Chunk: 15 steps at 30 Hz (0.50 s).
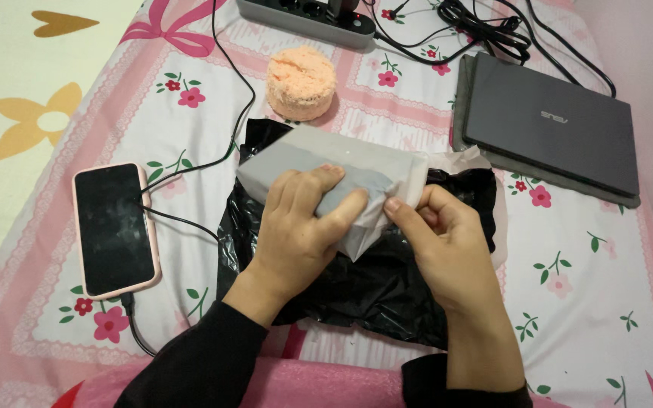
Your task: The person sits at a bed and unwraps a gray box by peeling off white paper wrapping and pulling it out of a black plastic courier bag. They set the paper and bag aside, revealing a branded product box and the gray item, then arrange the unpacked items on the bed.
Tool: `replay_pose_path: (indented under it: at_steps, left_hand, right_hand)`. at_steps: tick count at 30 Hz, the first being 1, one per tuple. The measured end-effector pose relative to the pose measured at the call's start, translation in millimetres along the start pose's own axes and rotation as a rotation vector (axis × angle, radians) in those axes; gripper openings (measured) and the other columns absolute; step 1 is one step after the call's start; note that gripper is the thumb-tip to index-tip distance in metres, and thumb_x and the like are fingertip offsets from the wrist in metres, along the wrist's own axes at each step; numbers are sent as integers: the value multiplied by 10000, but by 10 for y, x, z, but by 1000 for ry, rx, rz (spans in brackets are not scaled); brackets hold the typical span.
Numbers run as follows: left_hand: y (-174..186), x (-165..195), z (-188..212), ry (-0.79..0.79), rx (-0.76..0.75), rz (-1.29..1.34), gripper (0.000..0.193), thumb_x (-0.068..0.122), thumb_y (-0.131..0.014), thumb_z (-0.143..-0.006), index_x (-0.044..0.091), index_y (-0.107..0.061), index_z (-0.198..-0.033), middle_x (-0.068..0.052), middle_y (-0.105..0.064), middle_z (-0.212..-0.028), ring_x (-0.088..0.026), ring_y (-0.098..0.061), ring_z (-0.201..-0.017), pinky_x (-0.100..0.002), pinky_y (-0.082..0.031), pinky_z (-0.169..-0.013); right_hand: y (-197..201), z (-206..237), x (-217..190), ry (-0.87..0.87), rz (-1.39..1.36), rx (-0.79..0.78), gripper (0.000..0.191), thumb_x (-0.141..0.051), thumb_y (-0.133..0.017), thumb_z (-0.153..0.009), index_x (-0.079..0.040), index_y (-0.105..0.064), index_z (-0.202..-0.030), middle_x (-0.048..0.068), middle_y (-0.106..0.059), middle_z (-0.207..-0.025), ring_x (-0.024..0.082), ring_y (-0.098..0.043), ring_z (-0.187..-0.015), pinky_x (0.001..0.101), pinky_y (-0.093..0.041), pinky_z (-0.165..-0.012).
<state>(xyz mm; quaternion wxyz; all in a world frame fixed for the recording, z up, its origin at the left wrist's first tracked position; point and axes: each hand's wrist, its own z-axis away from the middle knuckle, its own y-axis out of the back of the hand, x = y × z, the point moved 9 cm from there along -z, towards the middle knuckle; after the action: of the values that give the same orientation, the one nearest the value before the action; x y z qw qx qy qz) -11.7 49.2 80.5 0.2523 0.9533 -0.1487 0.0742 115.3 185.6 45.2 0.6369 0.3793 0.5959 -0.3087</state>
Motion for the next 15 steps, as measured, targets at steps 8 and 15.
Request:
replay_pose_path:
  at_steps: [8,15]
  left_hand:
    - [-10,-39,29,19,31,-48,486,78,-750,-849,171,-566,-1289,-138,-572,-1276,-346,-592,-1179,-488,-458,-1014]
    - [32,-195,-47,169,-48,165,599,29,-745,-746,158,-586,-1308,-115,-593,-1245,-356,-580,-1144,-479,-443,-1006]
  right_hand:
    - [-66,41,-50,46,-48,85,130,-115,-717,-934,7,-673,-948,-46,-529,-749,38,-450,-659,207,-371,-575]
    - [-13,5,-82,20,-80,-38,150,-132,-673,-947,-22,-715,-1040,-10,-640,-767,67,-576,-689,218,-480,-651]
